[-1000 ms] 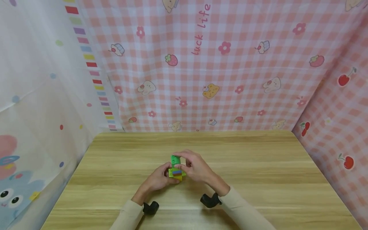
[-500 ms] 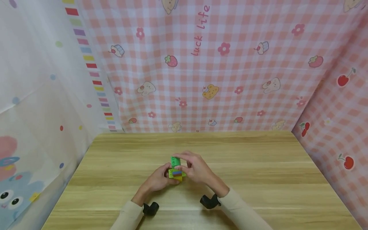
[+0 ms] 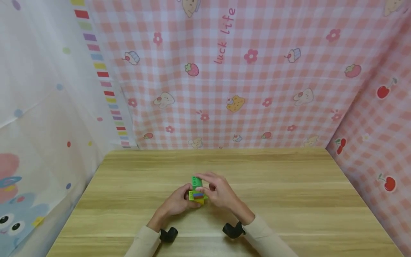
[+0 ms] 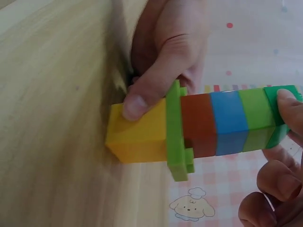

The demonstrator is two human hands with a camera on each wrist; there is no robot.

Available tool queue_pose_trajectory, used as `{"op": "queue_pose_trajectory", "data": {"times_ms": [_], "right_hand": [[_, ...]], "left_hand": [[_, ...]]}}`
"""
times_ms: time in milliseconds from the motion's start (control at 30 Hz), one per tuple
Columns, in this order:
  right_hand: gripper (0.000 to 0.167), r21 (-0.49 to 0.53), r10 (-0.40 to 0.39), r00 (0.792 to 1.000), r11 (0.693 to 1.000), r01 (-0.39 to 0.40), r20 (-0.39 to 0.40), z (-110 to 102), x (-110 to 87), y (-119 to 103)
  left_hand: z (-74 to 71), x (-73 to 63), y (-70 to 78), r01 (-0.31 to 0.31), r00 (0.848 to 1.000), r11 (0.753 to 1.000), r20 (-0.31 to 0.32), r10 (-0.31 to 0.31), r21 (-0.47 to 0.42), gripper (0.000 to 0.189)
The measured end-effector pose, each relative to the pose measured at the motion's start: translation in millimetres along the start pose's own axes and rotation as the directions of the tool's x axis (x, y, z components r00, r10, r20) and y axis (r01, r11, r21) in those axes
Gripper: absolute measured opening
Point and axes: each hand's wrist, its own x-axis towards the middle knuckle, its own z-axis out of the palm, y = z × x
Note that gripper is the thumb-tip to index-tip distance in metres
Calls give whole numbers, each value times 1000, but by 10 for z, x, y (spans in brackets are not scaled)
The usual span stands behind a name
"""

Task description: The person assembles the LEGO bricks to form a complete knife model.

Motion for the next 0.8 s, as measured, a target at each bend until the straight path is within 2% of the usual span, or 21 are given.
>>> {"op": "queue_pose_trajectory", "data": {"times_ms": [133, 367, 600, 800], "right_hand": [[40, -6, -20, 1000, 1000, 20, -9, 19, -8, 16], [41, -16, 7, 1000, 1000, -7, -20, 55, -30, 41], [55, -47, 4, 1000, 999, -4, -17, 128, -82, 89], [58, -71, 32, 999, 997, -34, -22, 131, -106, 82]], "left_hand": [[-2, -7, 3, -2, 1000, 1000, -11, 3, 9, 39], [2, -24, 7, -9, 999, 999, -36, 10, 33, 37], [20, -63, 3, -3, 998, 999, -66, 6, 45, 34], [34, -72, 5, -1, 997, 999, -74, 5, 54, 34]]}}
